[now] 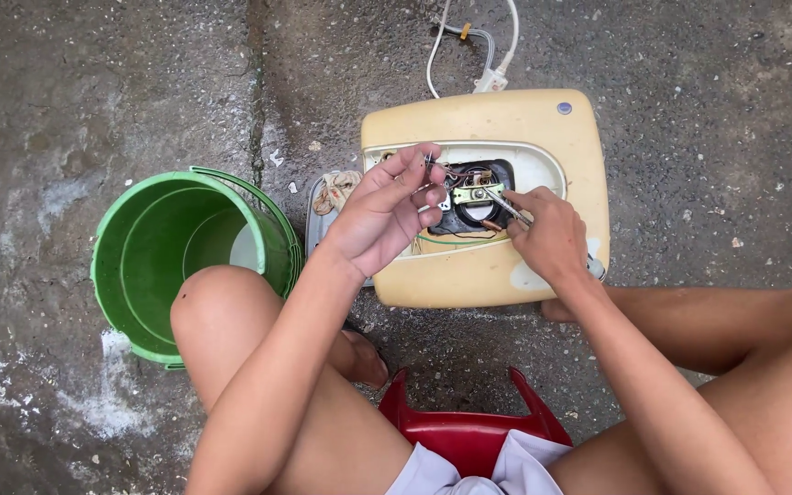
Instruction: The person sits on a red stool and uses a screwdriver to work on the internal wiring and components of a beige appliance. They manipulate wires and tighten screws within the device's open casing.
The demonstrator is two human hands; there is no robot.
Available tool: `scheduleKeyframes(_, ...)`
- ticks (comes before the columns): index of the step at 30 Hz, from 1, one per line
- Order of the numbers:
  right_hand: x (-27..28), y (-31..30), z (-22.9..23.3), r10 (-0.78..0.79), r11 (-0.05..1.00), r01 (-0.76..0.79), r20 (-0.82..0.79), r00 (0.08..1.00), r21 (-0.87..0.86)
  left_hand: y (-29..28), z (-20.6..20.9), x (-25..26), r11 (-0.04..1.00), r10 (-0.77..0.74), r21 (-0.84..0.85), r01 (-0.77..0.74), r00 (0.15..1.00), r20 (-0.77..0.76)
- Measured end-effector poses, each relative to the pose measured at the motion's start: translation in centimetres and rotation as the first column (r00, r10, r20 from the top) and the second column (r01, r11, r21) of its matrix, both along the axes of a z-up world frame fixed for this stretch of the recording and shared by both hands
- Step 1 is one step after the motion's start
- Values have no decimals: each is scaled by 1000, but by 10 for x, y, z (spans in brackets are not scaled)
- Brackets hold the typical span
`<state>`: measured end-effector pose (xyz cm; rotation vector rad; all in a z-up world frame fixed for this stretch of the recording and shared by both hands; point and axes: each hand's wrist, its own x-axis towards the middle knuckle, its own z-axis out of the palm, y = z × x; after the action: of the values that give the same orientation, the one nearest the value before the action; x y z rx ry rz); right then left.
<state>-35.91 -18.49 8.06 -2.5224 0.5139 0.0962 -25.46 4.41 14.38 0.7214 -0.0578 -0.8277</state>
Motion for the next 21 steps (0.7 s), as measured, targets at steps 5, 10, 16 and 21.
scheduleKeyframes(5,0,-13,2,-77,990,63,111,991,126,3,2,1,997,-11,-83,7,998,-54)
scheduleKeyframes(10,-4,2,91,-237,813,126,126,963,568,4,5,0,997,-44,-60,43,999,-20)
scheduleKeyframes(16,-12,-2,162,-49,761,-123,246,968,637,-11,12,-16,988,-154,43,149,972,177)
scheduleKeyframes(21,-1,-20,167,76,794,-196,227,971,575,-24,28,-21,967,-254,102,233,914,318)
